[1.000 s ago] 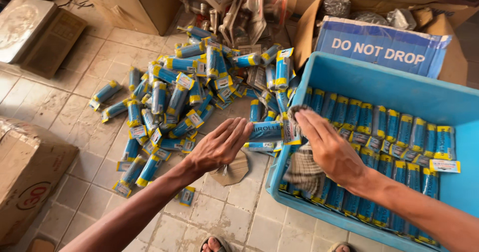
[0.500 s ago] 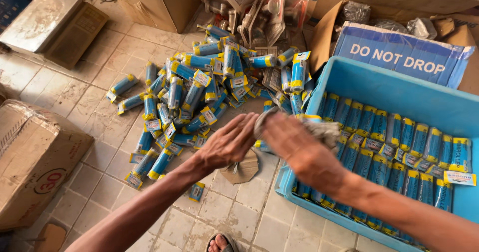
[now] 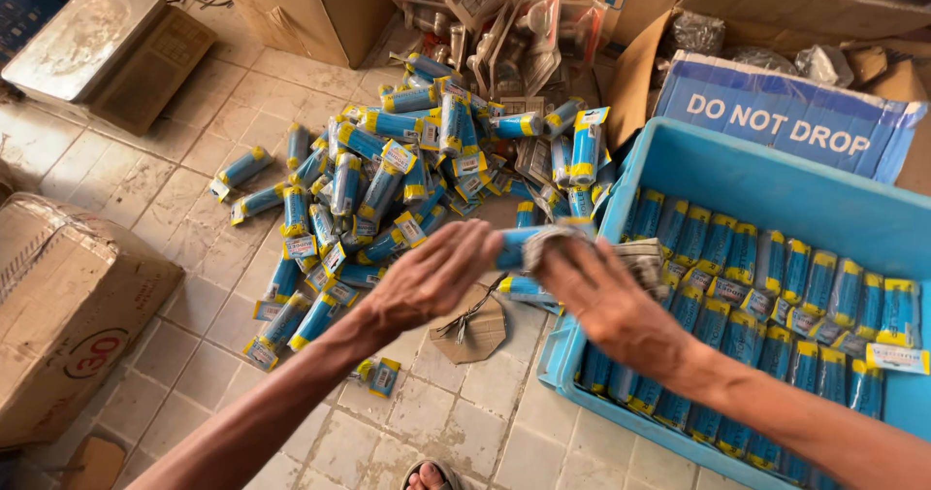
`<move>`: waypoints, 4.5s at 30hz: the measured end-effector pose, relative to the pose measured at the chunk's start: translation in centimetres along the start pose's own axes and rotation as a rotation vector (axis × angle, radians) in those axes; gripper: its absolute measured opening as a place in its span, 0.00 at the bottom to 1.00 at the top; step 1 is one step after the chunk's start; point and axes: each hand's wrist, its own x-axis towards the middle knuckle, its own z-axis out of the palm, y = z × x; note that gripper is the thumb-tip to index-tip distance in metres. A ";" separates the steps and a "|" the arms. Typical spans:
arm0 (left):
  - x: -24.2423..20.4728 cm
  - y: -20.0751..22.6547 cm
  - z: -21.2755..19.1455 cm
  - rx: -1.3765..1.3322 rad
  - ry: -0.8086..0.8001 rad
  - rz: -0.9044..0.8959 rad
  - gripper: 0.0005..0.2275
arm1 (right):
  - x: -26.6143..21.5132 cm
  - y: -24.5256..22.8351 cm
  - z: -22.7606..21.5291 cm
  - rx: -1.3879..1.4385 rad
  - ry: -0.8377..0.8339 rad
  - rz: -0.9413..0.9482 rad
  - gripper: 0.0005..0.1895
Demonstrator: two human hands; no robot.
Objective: The person picks up cylindrical blue and yellow packages from a pile on the floor, wipes them with a cloth, and places them into a blue plastic bin. The person repeats this process for multiple items, arranging them neatly in rows within the bin.
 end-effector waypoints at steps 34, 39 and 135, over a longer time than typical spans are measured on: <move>0.5 -0.2 -0.2 -0.114 0.059 0.095 0.13 | 1.2 4.1 -3.5 1.422 -0.503 1.325 0.23; -0.1 -0.9 0.0 -0.059 0.011 0.065 0.11 | 0.9 5.1 -3.7 1.413 -0.552 1.445 0.24; 16.8 13.3 11.8 -1.144 -0.202 -0.299 0.45 | -14.5 9.7 -6.9 1.408 -0.187 1.399 0.29</move>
